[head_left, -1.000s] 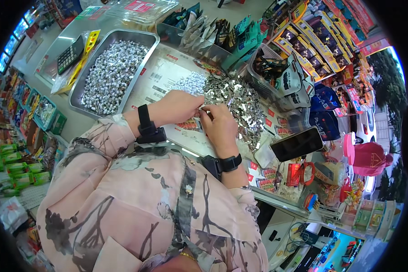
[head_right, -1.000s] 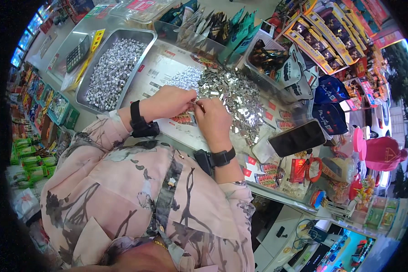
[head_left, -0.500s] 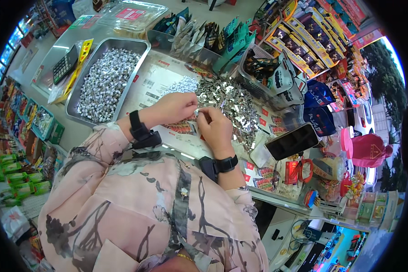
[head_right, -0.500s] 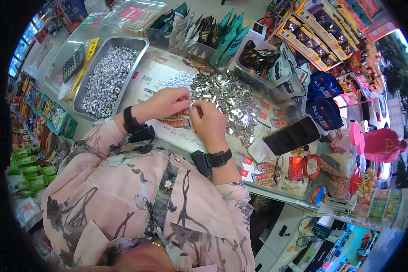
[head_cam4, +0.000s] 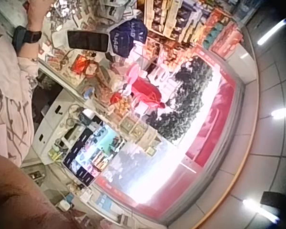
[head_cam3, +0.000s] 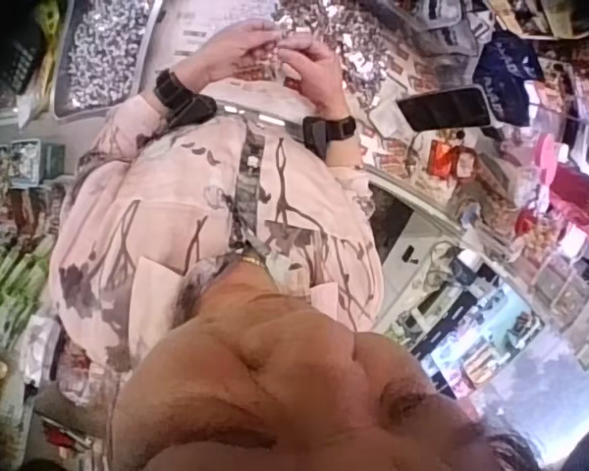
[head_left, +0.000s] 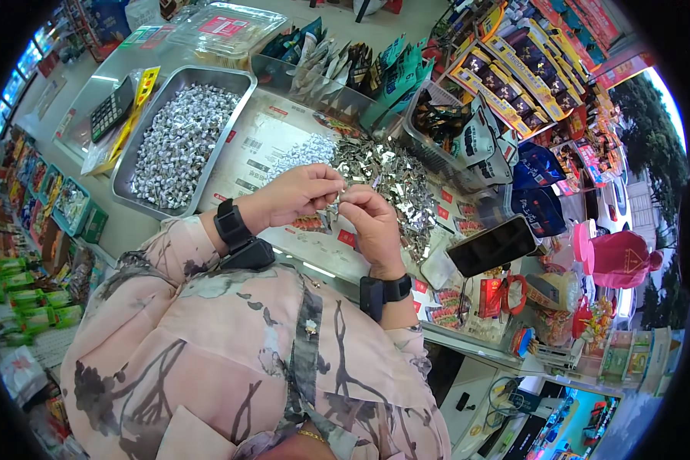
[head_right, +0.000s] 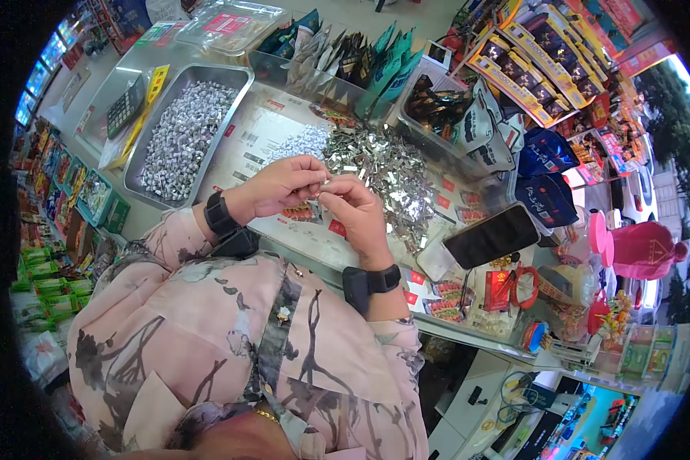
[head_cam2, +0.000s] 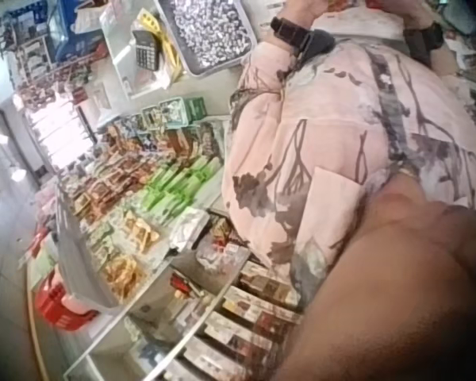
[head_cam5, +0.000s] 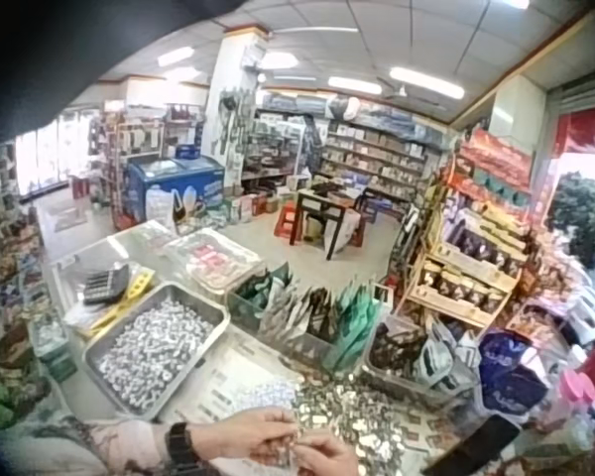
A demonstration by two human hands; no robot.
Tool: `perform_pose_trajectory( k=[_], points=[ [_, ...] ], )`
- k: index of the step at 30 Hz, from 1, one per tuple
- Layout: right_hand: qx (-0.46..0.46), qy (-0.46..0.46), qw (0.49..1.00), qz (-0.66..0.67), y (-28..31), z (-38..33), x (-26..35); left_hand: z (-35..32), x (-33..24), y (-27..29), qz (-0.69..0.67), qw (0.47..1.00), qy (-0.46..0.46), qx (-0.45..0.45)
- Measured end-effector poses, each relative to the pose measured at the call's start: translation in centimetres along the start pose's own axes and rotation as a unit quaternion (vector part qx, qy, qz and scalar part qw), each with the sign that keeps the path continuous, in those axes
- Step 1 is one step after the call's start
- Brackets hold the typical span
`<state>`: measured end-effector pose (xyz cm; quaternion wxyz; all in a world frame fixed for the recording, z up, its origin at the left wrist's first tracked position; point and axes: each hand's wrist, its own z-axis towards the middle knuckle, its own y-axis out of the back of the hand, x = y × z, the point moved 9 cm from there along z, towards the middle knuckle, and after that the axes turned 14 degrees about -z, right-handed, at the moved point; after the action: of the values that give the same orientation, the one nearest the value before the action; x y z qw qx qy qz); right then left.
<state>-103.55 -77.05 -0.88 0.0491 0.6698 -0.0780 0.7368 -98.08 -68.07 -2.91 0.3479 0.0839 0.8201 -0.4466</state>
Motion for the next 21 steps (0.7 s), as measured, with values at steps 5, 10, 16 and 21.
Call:
perform_pose_trajectory(
  k=[5, 10, 16, 21],
  points=[
    [-0.035, -0.018, 0.999, -0.004, 0.3, 0.2, 0.6, 0.6, -0.2, 0.4, -0.043, 0.999, -0.006, -0.002],
    [-0.069, -0.003, 0.985, -0.160, 1.6, 0.1, 0.9, 1.2, -0.1, 0.3, -0.042, 0.999, -0.028, 0.000],
    [-0.091, -0.059, 0.986, -0.123, 0.9, 0.2, -1.1, 0.9, -0.6, 3.0, 0.061, 0.992, -0.093, -0.061],
    [-0.068, -0.003, 0.998, 0.012, 0.5, -0.1, 0.1, 0.5, -1.3, 1.2, 0.196, 0.969, -0.138, -0.058]
  ],
)
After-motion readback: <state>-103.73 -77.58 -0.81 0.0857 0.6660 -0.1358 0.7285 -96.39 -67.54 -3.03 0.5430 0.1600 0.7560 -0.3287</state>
